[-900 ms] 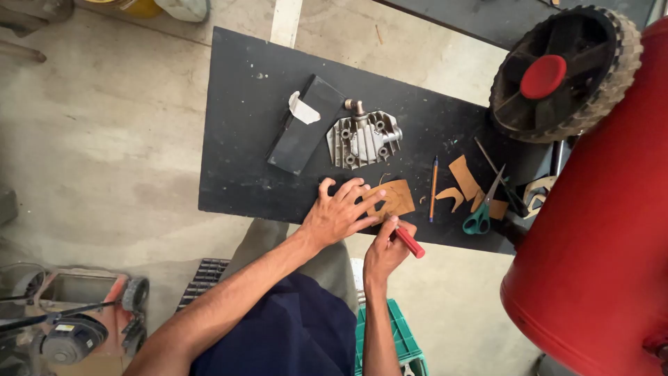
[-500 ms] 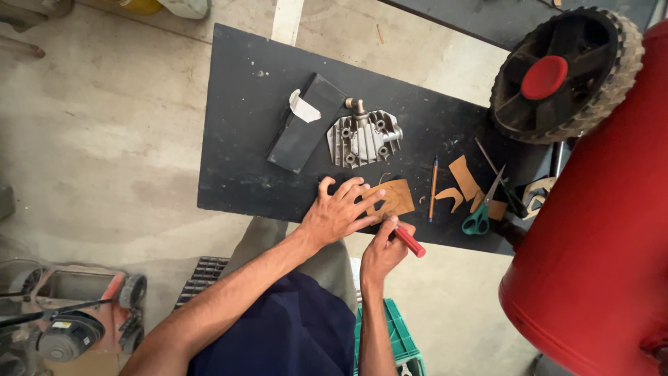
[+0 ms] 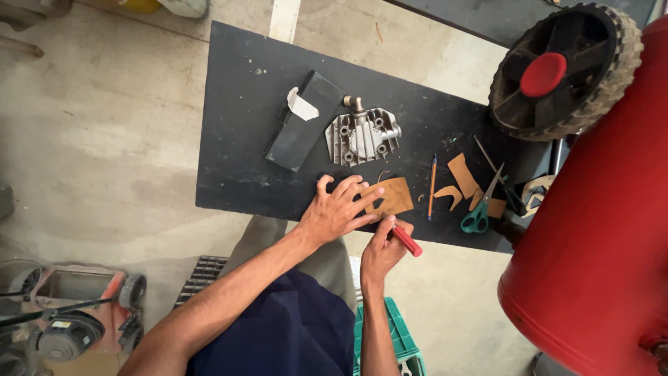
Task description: The person uses a red utility knife to cut a shape out of a piece of cardboard on a workbench. They repeatedly lift the cardboard to check the cut and then place it on a metal engine part to verify the fit.
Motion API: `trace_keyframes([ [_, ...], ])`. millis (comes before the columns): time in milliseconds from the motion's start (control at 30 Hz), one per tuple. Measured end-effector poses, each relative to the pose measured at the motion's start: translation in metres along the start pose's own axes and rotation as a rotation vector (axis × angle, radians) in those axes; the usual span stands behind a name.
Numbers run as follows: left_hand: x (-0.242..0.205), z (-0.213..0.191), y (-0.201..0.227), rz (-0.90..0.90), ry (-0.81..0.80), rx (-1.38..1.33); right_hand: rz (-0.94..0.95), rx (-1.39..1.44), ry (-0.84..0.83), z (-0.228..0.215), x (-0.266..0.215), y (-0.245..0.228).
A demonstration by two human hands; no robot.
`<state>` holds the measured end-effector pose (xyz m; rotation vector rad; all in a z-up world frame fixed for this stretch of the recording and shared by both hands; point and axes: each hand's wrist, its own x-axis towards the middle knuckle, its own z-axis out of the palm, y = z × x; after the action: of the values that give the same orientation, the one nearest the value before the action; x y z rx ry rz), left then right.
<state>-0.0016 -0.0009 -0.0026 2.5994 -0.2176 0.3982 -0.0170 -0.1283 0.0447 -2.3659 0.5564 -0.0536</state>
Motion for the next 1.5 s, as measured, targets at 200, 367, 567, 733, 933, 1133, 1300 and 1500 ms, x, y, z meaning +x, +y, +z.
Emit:
trace_keyframes([
  [200,0.001,-0.003,0.001,0.001,-0.007,-0.008,-0.040,0.029,-0.030,-0.003,0.003,0.018],
  [367,-0.002,-0.004,0.008,-0.035,-0.062,-0.062,-0.099,-0.033,-0.223,-0.026,0.024,0.014],
  [567,-0.003,-0.002,0.015,-0.060,-0.097,-0.013,-0.150,-0.150,-0.383,-0.039,0.037,-0.003],
  [733,0.007,-0.008,0.003,0.021,-0.071,-0.076,-0.179,-0.184,-0.398,-0.037,0.041,-0.002],
  [933,0.010,-0.019,-0.014,0.120,-0.039,-0.160,-0.216,-0.182,-0.343,-0.032,0.032,-0.001],
  [1133,0.004,-0.012,-0.014,0.157,-0.053,-0.083,-0.140,-0.109,-0.278,-0.025,0.024,0.014],
  [1300,0.005,-0.016,-0.013,0.158,-0.048,-0.062,-0.135,-0.077,-0.222,-0.022,0.017,-0.007],
  [1500,0.008,-0.021,-0.012,0.137,-0.088,-0.036,-0.137,-0.085,-0.279,-0.025,0.027,0.031],
])
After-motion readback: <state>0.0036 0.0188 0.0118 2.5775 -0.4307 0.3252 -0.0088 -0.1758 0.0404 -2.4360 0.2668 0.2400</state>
